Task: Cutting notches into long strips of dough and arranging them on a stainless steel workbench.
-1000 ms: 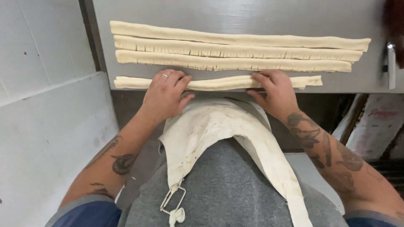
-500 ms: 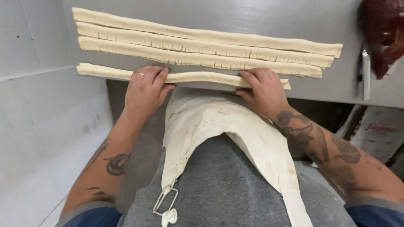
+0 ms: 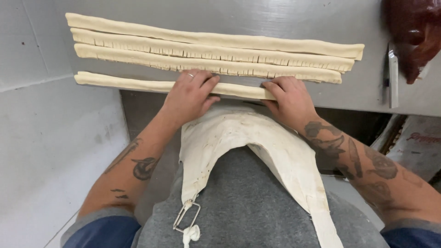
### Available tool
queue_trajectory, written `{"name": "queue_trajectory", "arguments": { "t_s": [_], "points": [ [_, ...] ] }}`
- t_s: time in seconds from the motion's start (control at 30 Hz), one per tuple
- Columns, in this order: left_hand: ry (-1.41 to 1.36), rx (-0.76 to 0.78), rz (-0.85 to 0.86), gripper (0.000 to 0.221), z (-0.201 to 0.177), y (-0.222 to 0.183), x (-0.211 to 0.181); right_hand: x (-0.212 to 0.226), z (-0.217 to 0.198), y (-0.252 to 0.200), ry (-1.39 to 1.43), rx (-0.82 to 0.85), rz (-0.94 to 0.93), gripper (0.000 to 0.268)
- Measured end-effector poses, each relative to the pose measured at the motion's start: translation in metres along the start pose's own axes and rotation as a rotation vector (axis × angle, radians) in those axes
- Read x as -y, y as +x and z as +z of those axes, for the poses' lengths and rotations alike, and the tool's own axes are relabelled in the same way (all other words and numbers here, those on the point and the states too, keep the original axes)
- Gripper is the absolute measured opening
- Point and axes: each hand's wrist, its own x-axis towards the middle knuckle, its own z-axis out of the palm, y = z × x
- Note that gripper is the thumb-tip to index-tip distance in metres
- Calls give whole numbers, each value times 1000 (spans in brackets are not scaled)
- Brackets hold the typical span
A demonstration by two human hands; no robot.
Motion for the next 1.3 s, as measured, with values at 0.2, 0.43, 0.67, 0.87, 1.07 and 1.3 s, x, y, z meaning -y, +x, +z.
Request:
{"name": "queue_trajectory", "arguments": {
  "t_s": [0.2, 0.43, 0.67, 0.87, 1.07, 1.3],
  "points": [
    [-2, -43, 42, 48, 45, 17, -17, 1, -10, 1, 28, -7, -32, 57],
    [80, -44, -21, 44, -3, -48, 36, 35, -11, 26, 10, 2, 5, 66],
    [180, 41, -61, 43, -41, -112, 105, 107, 34, 107, -27, -56, -139, 59],
    [125, -81, 17, 32, -39, -129, 135, 158, 54, 136, -56, -27, -80, 59],
    [87, -118, 39, 36, -42, -161, 175, 211, 84, 172, -79, 16, -84, 62],
    [4, -209, 136, 28, -46, -154, 189, 244, 102, 184, -80, -47, 11, 58]
  ]
}}
